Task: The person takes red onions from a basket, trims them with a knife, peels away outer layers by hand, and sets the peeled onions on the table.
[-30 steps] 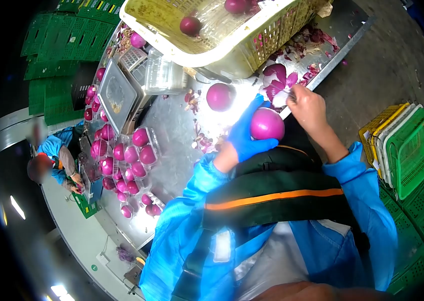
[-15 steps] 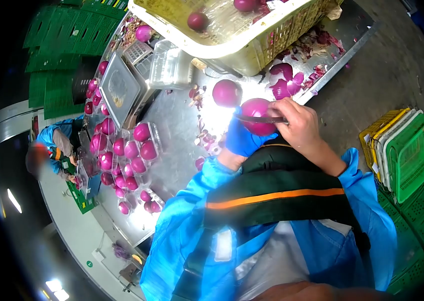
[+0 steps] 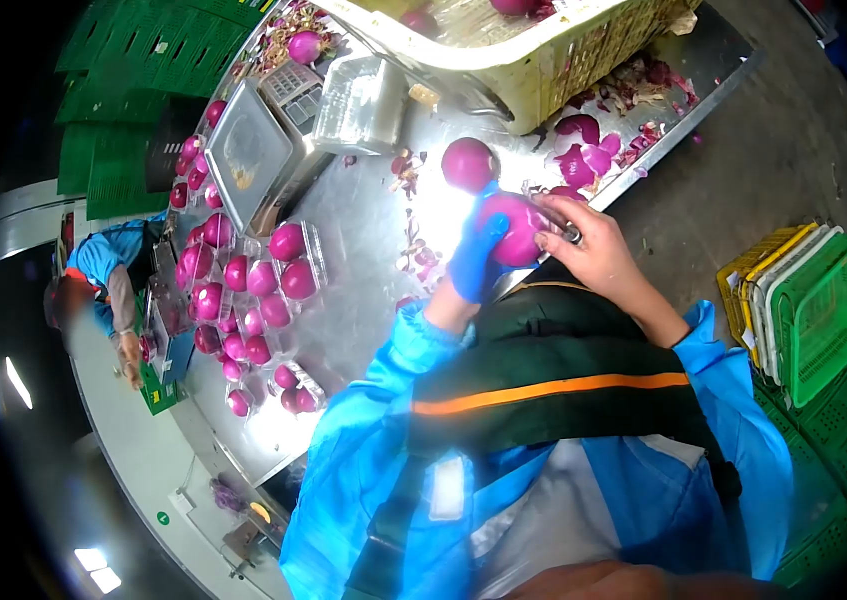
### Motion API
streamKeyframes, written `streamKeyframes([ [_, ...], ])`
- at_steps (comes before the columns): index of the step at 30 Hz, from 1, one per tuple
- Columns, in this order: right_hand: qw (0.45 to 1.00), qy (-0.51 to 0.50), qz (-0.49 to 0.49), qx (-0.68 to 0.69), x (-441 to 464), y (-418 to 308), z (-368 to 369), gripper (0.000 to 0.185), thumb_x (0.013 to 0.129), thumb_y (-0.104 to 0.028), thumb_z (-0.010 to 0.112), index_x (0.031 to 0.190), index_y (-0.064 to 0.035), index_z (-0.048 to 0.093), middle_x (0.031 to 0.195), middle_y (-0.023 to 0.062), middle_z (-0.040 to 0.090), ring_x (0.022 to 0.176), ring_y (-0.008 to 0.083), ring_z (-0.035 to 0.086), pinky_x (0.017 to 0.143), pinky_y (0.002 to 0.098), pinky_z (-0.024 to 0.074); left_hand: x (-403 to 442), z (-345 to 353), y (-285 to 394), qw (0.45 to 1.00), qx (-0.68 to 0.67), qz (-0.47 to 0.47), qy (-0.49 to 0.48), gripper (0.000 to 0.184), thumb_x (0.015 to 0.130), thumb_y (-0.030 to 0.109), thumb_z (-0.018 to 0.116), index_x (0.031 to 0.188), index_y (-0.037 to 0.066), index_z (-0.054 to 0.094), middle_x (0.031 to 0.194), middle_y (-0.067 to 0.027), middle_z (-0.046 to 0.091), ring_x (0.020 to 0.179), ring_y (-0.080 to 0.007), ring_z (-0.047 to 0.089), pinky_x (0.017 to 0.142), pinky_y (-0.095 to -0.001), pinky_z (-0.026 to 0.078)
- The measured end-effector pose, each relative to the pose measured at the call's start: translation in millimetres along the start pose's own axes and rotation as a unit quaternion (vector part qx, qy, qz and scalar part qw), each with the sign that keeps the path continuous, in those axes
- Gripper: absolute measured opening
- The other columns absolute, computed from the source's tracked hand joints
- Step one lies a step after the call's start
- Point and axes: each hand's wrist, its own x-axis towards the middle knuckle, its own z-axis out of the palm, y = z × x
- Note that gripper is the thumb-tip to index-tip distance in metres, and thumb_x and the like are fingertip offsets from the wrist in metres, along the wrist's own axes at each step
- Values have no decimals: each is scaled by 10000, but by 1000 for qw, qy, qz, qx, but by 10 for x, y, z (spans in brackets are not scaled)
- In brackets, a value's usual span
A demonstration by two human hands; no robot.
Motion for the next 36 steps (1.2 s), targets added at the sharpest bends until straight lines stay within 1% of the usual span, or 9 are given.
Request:
streamKeyframes([
  [1,998,3,-29,-58,-10,-42,8,477,844,-256,757,1268,-88,615,974,109,662,823,226,658,730,331,518,-33,-19,8,997,-49,-53,-3,566,981,483,538,1347,54,495,1236,-163,606,1132,-298,623,978,-439,523],
  [4,983,10,-107,-148,-82,-202,29,470,787,-157,764,1226,-47,638,900,110,629,765,255,653,666,336,531,-153,71,14,973,-200,-96,57,601,1014,489,448,1349,-9,477,1256,-221,605,1099,-339,648,894,-431,580],
  [9,933,56,-229,-273,-153,-308,100,376,737,-62,739,1107,-38,676,823,93,632,684,291,655,604,354,529,-301,-174,-154,978,-164,-110,70,526,1021,460,456,1321,32,521,1240,-172,627,1102,-292,653,879,-427,587],
  [19,953,4,-138,-270,-334,-395,245,324,746,-110,733,1053,-39,660,846,110,689,719,293,678,621,383,535,-513,-170,-238,986,94,83,107,400,954,242,637,1282,32,542,1110,-92,634,996,-181,639,824,-312,571],
  [23,951,21,-118,-283,-303,-380,338,294,751,-104,720,1034,-48,661,778,109,681,686,304,674,604,396,528,-592,83,-164,954,148,127,226,486,922,202,684,1321,5,490,1122,-103,625,1012,-186,629,791,-310,579],
  [26,952,29,-96,-288,-155,-154,297,232,768,-104,709,991,-57,663,750,132,677,678,314,679,601,404,525,-569,-48,-234,957,152,136,207,511,921,223,688,1336,5,485,1116,-112,624,1002,-221,649,743,-326,597],
  [32,977,43,-10,-209,69,176,40,213,836,-183,706,1009,-79,639,825,167,678,780,374,670,666,462,522,-421,110,-86,957,-233,-34,169,417,930,198,667,1276,-3,550,1063,-138,677,914,-279,699,724,-376,624],
  [33,974,36,9,-225,79,182,-44,223,837,-192,711,1018,-79,645,839,164,682,802,374,672,677,462,523,-356,143,-96,988,-46,24,143,383,897,135,701,1240,13,582,1052,-140,694,898,-266,704,741,-382,621],
  [36,978,13,-13,-208,60,-9,-204,297,820,-239,750,1053,-83,653,902,124,685,810,344,680,677,418,534,-232,249,-53,986,-46,-19,158,398,849,125,756,1209,36,611,1044,-120,700,921,-237,696,798,-369,594],
])
